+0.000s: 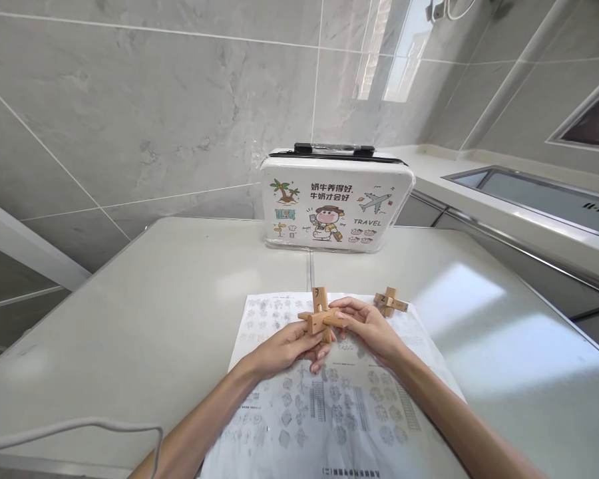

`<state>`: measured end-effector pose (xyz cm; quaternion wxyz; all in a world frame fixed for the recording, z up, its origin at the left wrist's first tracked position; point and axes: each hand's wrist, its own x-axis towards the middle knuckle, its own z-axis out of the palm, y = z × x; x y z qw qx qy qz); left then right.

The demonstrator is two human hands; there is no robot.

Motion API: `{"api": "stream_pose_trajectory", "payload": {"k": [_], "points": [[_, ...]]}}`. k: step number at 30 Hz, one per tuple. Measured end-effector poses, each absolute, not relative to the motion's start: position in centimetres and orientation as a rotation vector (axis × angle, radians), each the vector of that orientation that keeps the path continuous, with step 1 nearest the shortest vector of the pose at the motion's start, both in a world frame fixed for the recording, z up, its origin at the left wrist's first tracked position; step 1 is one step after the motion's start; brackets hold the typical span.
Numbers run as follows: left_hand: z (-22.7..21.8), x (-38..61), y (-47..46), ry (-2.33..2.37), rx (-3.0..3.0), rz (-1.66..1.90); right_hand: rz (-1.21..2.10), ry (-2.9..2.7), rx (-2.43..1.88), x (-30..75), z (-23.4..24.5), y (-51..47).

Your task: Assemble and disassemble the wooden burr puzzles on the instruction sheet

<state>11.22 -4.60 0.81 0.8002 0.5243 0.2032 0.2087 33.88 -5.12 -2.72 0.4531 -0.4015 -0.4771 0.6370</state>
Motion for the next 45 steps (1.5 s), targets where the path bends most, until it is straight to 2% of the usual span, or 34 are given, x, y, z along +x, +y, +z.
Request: {"api": "stream_pose_trajectory", "payload": {"k": [22,30,39,45], "points": [[0.5,11.4,-4.8,0.473,1.409,0.408,1.671,-0.950,-0.891,33.4,-3.0,-5.2],[0.2,11.1,-4.8,0.442,1.161,0.428,1.801,-0.934,-0.811,33.6,-2.8,-5.2],[0.4,10.6,-4.4,0.354,0.957,0.416,1.998,-1.161,-0.621,33.5,-2.3,-5.5],[0.1,10.8,-4.3,0.444,0.933,0.492,1.951,-1.041,-0.678,33.6,-2.5,-5.4]]}}
